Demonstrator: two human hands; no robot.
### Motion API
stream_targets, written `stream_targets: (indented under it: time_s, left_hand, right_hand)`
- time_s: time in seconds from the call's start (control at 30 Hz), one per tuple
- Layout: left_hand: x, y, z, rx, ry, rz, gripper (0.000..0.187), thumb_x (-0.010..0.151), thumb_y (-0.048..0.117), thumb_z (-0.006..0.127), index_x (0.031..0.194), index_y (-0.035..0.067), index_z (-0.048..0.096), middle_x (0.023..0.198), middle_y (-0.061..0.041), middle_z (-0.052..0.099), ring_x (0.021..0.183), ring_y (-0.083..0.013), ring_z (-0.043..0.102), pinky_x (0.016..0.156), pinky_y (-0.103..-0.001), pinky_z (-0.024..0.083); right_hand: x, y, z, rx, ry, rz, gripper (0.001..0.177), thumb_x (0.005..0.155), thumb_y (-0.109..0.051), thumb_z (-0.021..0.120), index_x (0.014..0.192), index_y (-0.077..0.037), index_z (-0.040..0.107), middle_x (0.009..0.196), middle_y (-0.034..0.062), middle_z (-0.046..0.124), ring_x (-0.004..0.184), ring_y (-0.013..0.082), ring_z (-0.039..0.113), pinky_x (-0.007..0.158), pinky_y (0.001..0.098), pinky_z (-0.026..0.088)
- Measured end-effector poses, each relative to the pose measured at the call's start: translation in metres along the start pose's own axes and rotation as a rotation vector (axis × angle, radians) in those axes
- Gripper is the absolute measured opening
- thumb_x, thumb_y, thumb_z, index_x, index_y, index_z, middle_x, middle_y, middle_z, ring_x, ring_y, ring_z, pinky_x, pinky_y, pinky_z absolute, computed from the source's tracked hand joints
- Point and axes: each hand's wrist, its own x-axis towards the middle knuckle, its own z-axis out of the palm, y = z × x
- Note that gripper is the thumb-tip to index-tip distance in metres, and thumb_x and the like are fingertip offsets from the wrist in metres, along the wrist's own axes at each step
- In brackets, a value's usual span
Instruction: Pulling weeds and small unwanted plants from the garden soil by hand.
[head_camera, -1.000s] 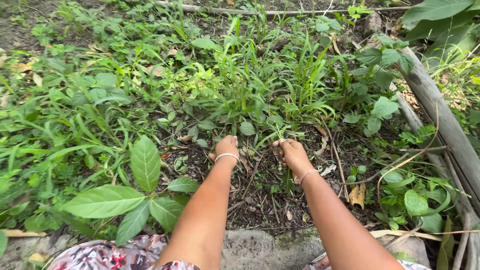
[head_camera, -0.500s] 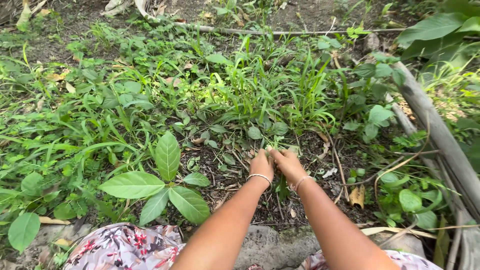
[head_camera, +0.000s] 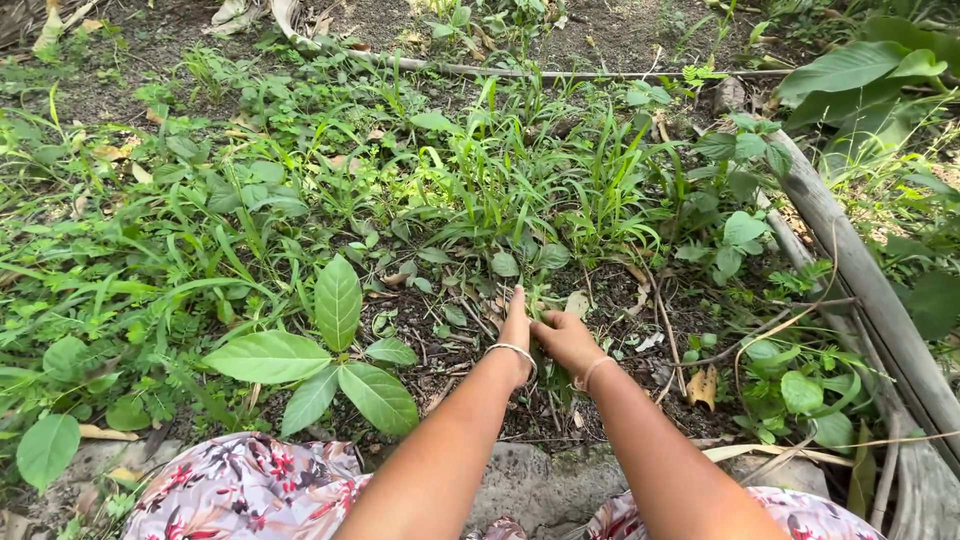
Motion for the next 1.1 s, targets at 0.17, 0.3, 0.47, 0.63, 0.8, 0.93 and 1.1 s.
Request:
stream_targets:
  time_s: [0.17, 0.3, 0.47, 0.63, 0.8, 0.93, 1.1]
  left_hand:
    - [0.006, -0.005, 0.002, -0.013, -0.121, 0.018, 0.078, 0.092, 0.077, 0.039, 0.136, 0.016, 0.06, 0.144, -0.011, 0.055, 0.13, -0.0257, 0.05, 0.114, -0.047, 0.034]
    - [-0.028, 0.029, -0.007, 0.753, 0.236, 0.374, 0.062, 0.104, 0.058, 0.03, 0.109, 0.013, 0.072, 0.104, -0.01, 0.074, 0.102, -0.0264, 0.069, 0.096, -0.046, 0.05]
    - [-0.004, 0.063, -0.08, 1.363, 0.51, 0.692, 0.011, 0.091, 0.024, 0.07, 0.096, 0.017, 0.076, 0.105, -0.01, 0.069, 0.101, -0.0302, 0.067, 0.091, -0.046, 0.055]
    - [-0.004, 0.097, -0.117, 1.59, 0.628, 0.608, 0.022, 0.087, 0.028, 0.076, 0.107, 0.018, 0.074, 0.123, -0.008, 0.064, 0.118, -0.0292, 0.058, 0.098, -0.049, 0.048]
    - [0.011, 0.104, -0.125, 1.732, 0.682, 0.505, 0.037, 0.087, 0.044, 0.077, 0.114, 0.019, 0.074, 0.127, -0.006, 0.063, 0.127, -0.0273, 0.052, 0.106, -0.055, 0.033]
    - [0.007, 0.098, -0.11, 1.759, 0.728, 0.486, 0.04, 0.087, 0.05, 0.076, 0.111, 0.018, 0.075, 0.125, -0.007, 0.064, 0.125, -0.0278, 0.051, 0.106, -0.055, 0.031]
    - [0.022, 0.093, -0.111, 1.828, 0.809, 0.538, 0.023, 0.081, 0.034, 0.08, 0.099, 0.02, 0.08, 0.119, -0.003, 0.067, 0.122, -0.0268, 0.054, 0.107, -0.057, 0.028]
  right_hand:
    - [-0.003, -0.011, -0.001, -0.045, 0.068, -0.086, 0.035, 0.09, -0.026, 0.065, 0.114, -0.001, 0.072, 0.088, 0.0058, 0.076, 0.068, 0.0124, 0.063, 0.064, 0.0306, 0.052]
    - [0.009, -0.002, -0.01, -0.329, 0.286, 0.079, 0.029, 0.102, -0.025, 0.058, 0.109, 0.0, 0.071, 0.09, 0.0109, 0.072, 0.074, 0.0176, 0.066, 0.071, 0.0339, 0.051]
    - [0.036, 0.028, -0.017, 0.216, 0.198, 0.105, 0.027, 0.103, -0.021, 0.047, 0.099, -0.003, 0.067, 0.086, 0.0111, 0.073, 0.074, 0.021, 0.068, 0.071, 0.035, 0.056]
    - [0.037, 0.025, -0.01, 0.241, 0.162, 0.078, 0.029, 0.107, -0.027, 0.049, 0.108, -0.003, 0.066, 0.082, 0.0052, 0.057, 0.069, 0.018, 0.051, 0.065, 0.0357, 0.047]
    - [0.031, 0.007, -0.004, -0.004, 0.188, 0.078, 0.032, 0.102, -0.031, 0.051, 0.11, -0.008, 0.072, 0.078, 0.0011, 0.056, 0.069, 0.0132, 0.048, 0.064, 0.0328, 0.042]
    - [0.026, 0.003, -0.002, -0.057, 0.217, 0.138, 0.029, 0.101, -0.032, 0.05, 0.108, -0.01, 0.068, 0.075, -0.0005, 0.057, 0.066, 0.0139, 0.049, 0.061, 0.0338, 0.042]
    - [0.026, 0.003, -0.003, -0.065, 0.071, 0.069, 0.035, 0.104, -0.029, 0.052, 0.095, -0.006, 0.078, 0.067, 0.0012, 0.056, 0.063, 0.017, 0.042, 0.061, 0.0361, 0.038]
